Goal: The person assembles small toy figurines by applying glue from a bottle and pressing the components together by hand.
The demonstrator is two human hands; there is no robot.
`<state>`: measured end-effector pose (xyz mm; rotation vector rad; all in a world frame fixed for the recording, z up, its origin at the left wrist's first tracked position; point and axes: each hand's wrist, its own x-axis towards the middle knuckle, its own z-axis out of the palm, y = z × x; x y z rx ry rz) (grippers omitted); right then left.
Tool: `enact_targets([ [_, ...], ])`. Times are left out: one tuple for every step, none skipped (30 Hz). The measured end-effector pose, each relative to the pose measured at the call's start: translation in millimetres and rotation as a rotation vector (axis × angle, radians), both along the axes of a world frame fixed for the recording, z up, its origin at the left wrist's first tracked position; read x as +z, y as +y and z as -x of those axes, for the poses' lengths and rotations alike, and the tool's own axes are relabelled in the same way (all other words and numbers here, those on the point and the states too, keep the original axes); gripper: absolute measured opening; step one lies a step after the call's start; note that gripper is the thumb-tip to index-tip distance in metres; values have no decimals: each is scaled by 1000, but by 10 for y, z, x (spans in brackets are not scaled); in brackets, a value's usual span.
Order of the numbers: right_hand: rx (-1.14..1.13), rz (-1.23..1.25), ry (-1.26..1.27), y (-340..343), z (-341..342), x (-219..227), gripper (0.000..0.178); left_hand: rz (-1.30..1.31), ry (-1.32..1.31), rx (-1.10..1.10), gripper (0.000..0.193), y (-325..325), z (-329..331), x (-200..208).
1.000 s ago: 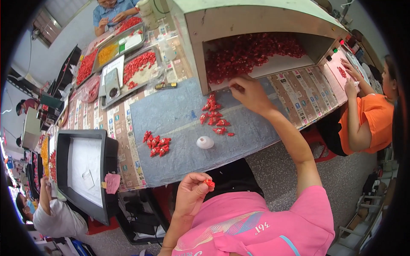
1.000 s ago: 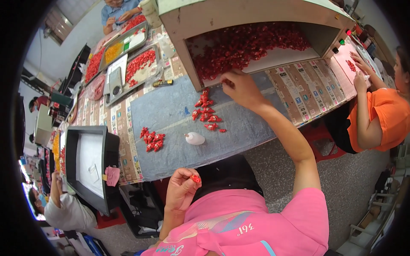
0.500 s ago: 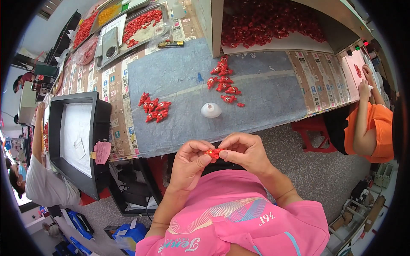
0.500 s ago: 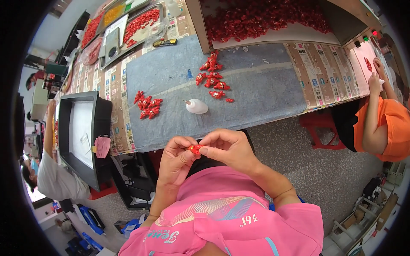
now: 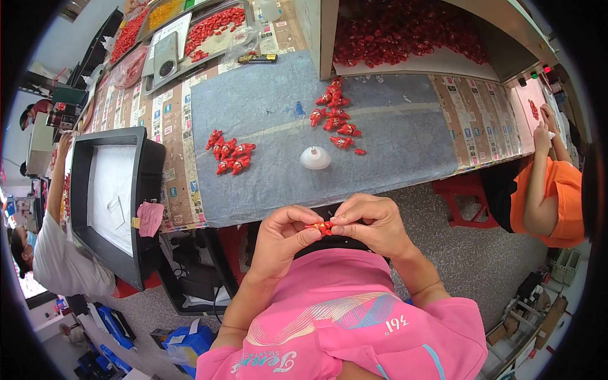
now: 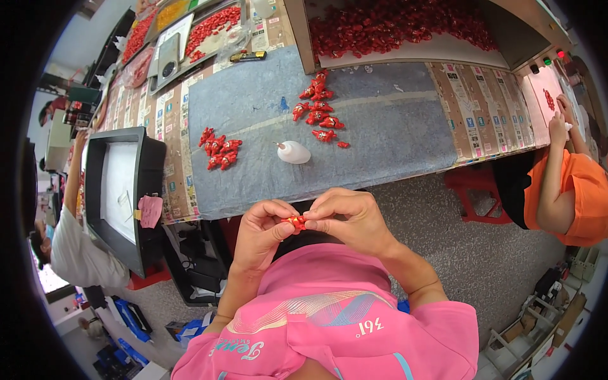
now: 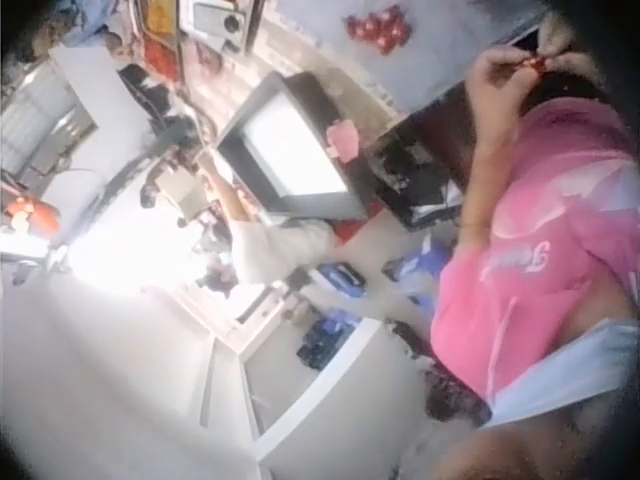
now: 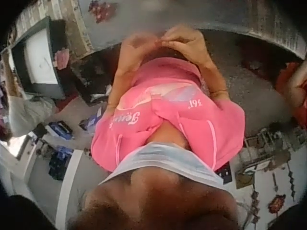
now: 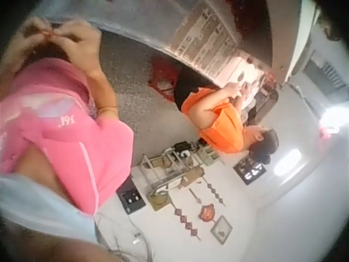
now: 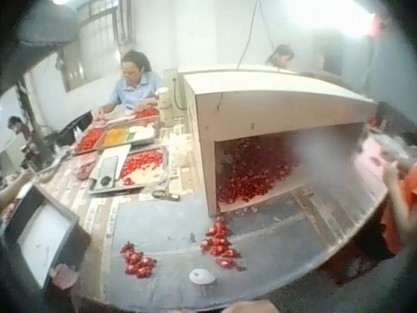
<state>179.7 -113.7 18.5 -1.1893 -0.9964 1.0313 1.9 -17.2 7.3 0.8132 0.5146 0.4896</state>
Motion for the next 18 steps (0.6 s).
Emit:
enact_targets([
  [1,1,1,-2,-2,-5,14,1,1,1,17,2,2,3],
  [13,-33,-43,-2,-6,-15,14,8,-1,-7,17,4,3,3],
  [25,-66,-87,-2,-8,-21,15,15,-3,-16,17,6,3,2],
  [26,-66,-86,-6,-7,-21,15,16,-2,-15,17,7,4,-4],
  [26,-38,-84,-15,-6,-19,14,4,0,-18,17,5,2,-14],
  [26,-11,-82,-22,-5,-14,14,-9,1,-21,17,2,1,-22],
  [27,-10,-81,-23,-9,0,14,-8,2,-20,17,-4,-2,-19],
  [34,-9,-103,-24,-13,23,14,-17,17,-9,17,-12,-4,-9],
  [41,-7,-125,-23,-16,33,14,-27,33,3,17,-19,-4,-2],
  [42,-7,-123,-20,-19,31,14,-26,35,4,17,-24,0,-10],
  [47,-31,-169,-13,-24,28,14,-31,26,1,17,-25,3,-25],
  [53,-56,-215,-10,-25,26,15,-35,18,-2,17,-25,6,-34],
  [53,-56,-214,-7,-14,26,15,-36,19,-1,17,-26,10,-32],
  [38,-74,-218,-6,6,31,16,-34,22,3,17,-29,15,-29],
  [23,-92,-222,-6,18,33,16,-32,25,7,18,-31,19,-25],
  [22,-92,-221,-9,13,26,16,-32,26,6,18,-32,15,-21],
  [35,-95,-214,-9,-5,12,17,-38,20,3,17,-31,2,-19],
  [47,-97,-209,-8,-16,5,17,-44,14,0,17,-28,-6,-18],
])
